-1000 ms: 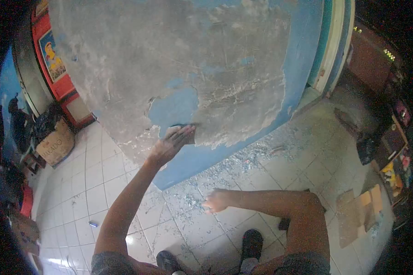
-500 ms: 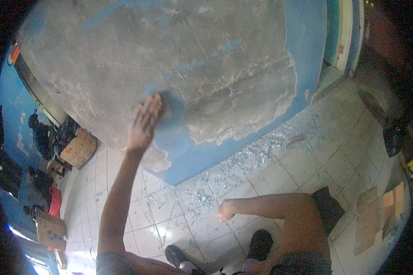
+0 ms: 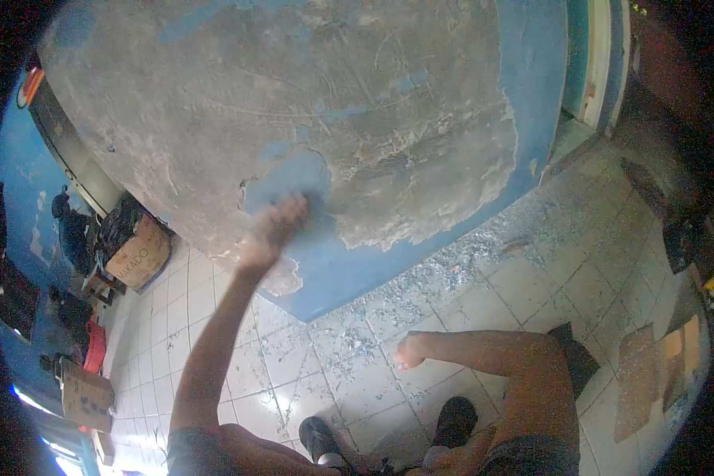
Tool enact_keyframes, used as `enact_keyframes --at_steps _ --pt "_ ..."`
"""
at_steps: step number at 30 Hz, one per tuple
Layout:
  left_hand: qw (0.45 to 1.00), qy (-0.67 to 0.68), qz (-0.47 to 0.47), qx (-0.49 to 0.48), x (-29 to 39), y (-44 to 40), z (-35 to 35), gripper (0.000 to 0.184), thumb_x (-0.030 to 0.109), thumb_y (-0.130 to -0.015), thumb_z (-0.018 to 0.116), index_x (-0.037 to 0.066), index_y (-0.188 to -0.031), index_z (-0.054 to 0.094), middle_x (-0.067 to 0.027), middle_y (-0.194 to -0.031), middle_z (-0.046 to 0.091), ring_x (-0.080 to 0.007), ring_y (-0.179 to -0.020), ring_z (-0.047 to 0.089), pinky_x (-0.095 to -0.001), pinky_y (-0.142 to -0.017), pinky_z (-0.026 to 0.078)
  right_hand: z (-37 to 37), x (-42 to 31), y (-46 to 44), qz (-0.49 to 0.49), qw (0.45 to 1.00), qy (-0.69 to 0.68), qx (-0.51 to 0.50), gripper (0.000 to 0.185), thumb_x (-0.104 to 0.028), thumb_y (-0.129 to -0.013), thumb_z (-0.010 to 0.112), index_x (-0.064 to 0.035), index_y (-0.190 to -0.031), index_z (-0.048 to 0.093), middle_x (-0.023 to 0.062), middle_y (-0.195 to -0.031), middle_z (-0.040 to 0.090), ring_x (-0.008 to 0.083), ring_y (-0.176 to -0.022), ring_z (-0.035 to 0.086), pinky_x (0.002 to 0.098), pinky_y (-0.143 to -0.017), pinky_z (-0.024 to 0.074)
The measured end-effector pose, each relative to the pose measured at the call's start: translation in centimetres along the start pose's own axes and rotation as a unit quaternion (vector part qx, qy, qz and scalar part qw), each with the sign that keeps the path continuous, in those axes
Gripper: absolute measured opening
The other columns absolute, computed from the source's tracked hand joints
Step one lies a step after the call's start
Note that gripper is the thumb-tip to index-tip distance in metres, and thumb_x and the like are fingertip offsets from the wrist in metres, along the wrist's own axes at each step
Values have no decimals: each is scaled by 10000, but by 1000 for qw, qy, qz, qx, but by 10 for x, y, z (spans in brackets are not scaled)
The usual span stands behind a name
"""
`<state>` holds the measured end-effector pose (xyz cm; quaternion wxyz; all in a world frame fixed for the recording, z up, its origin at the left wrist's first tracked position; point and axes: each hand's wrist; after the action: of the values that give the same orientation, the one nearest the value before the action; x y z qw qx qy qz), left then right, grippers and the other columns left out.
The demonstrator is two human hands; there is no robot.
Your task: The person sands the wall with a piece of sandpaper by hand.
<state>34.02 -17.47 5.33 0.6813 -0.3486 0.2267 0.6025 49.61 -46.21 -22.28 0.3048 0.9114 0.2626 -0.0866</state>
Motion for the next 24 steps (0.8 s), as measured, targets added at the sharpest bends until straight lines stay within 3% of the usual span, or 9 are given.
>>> enact_keyframes --at_steps 2,3,6,9,12,13,17,21,24 --pt "934 346 54 72 8 12 -16 595 164 -1018 353 60 -1573 167 -55 -1645 200 -186 -1492 260 -333 -1231 232 -2 -3 6 9 1000 4 -8 485 -496 -946 518 -58 -1117 636 211 -1048 692 403 -990 664 532 -835 530" --pt "746 660 28 78 9 13 -15 588 141 -1012 350 59 -1570 185 -44 -1650 190 -187 -1494 256 -333 -1233 222 -1 -3 7 6 1000 5 -11 485 -496 -945 519 -59 -1121 636 212 -1056 690 403 -997 662 532 -840 528" --pt "761 644 -83 3 -66 -22 25 588 100 -987 391 45 -1553 245 -40 -1643 227 -204 -1498 251 -349 -1239 205 11 6 1 -4 1000 -11 -7 489 -499 -946 518 -60 -1128 634 214 -1076 686 406 -1005 659 530 -847 527" --pt "756 642 -126 -33 -63 -15 23 600 106 -978 414 33 -1551 249 -43 -1643 231 -210 -1508 225 -360 -1246 176 22 0 6 -6 1000 -20 4 471 -496 -937 525 -71 -1096 650 203 -1033 697 400 -980 671 537 -826 530" --pt "794 602 -7 85 14 18 -19 608 163 -989 452 32 -1549 256 -49 -1643 229 -210 -1508 224 -393 -1251 154 19 -3 4 8 1000 -11 3 459 -492 -933 526 -79 -1082 658 197 -1000 702 402 -955 677 542 -809 532" --pt "713 699 12 49 9 19 -17 638 182 -974 482 58 -1556 252 -40 -1650 202 -186 -1521 172 -391 -1256 138 15 0 4 14 1000 -5 -3 458 -492 -933 525 -80 -1083 658 197 -996 702 405 -949 677 543 -807 532" --pt "590 788 -153 -86 -63 -18 33 597 207 -1019 433 92 -1568 227 -58 -1646 207 -186 -1524 154 -380 -1257 139 11 -4 4 9 999 -35 -12 509 -505 -953 502 -41 -1115 632 227 -1002 695 422 -962 665 535 -849 521" --pt "917 393 -69 -14 -26 2 19 580 184 -1021 385 71 -1565 222 -51 -1648 203 -189 -1524 154 -371 -1257 143 19 10 -4 1 1000 -4 -12 505 -506 -963 484 -48 -1118 634 233 -1036 687 416 -986 660 540 -864 516" --pt "822 564 -11 86 17 18 -21 627 132 -981 440 28 -1557 215 -27 -1654 186 -177 -1527 140 -364 -1261 127 -3 5 7 0 1000 -1 -18 502 -502 -959 491 -48 -1121 631 231 -1036 686 413 -990 660 543 -861 516"
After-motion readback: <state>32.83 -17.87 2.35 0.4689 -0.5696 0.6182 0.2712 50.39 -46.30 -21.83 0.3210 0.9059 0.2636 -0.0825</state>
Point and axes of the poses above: each hand's wrist, its own y-axis away from the middle knuckle, its own z-axis out of the palm, x = y × z
